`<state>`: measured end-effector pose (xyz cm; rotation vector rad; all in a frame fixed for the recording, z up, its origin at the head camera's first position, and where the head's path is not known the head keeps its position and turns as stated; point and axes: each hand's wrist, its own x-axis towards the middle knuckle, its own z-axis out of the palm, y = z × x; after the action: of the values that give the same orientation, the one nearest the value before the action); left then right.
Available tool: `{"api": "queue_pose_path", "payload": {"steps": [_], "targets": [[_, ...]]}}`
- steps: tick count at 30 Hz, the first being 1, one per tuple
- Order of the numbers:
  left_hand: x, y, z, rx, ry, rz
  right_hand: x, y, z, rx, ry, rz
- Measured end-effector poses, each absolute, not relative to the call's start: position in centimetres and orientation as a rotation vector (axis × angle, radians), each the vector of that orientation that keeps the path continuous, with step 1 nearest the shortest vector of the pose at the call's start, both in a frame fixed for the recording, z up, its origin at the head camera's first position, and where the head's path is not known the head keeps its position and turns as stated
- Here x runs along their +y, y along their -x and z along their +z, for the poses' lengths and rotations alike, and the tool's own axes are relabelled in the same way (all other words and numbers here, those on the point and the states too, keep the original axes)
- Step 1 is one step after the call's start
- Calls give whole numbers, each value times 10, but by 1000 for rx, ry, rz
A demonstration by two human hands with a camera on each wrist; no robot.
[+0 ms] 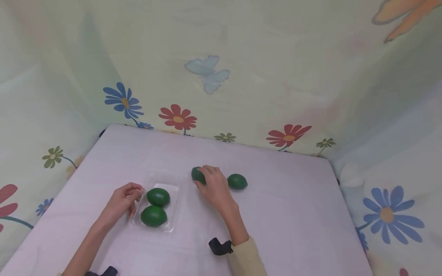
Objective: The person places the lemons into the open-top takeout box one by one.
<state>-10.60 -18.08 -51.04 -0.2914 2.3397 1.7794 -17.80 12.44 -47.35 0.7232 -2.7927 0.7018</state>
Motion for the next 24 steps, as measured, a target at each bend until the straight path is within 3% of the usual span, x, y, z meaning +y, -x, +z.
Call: {"api": "queue_pose_path", "payload": {"steps": [14, 24], "targets": [[-182, 106, -514, 2365, 324, 1759, 110, 204, -514, -2980, -556, 725], [-181, 109, -515, 2375, 310, 1764, 110, 200, -506, -2877, -574, 792]]}}
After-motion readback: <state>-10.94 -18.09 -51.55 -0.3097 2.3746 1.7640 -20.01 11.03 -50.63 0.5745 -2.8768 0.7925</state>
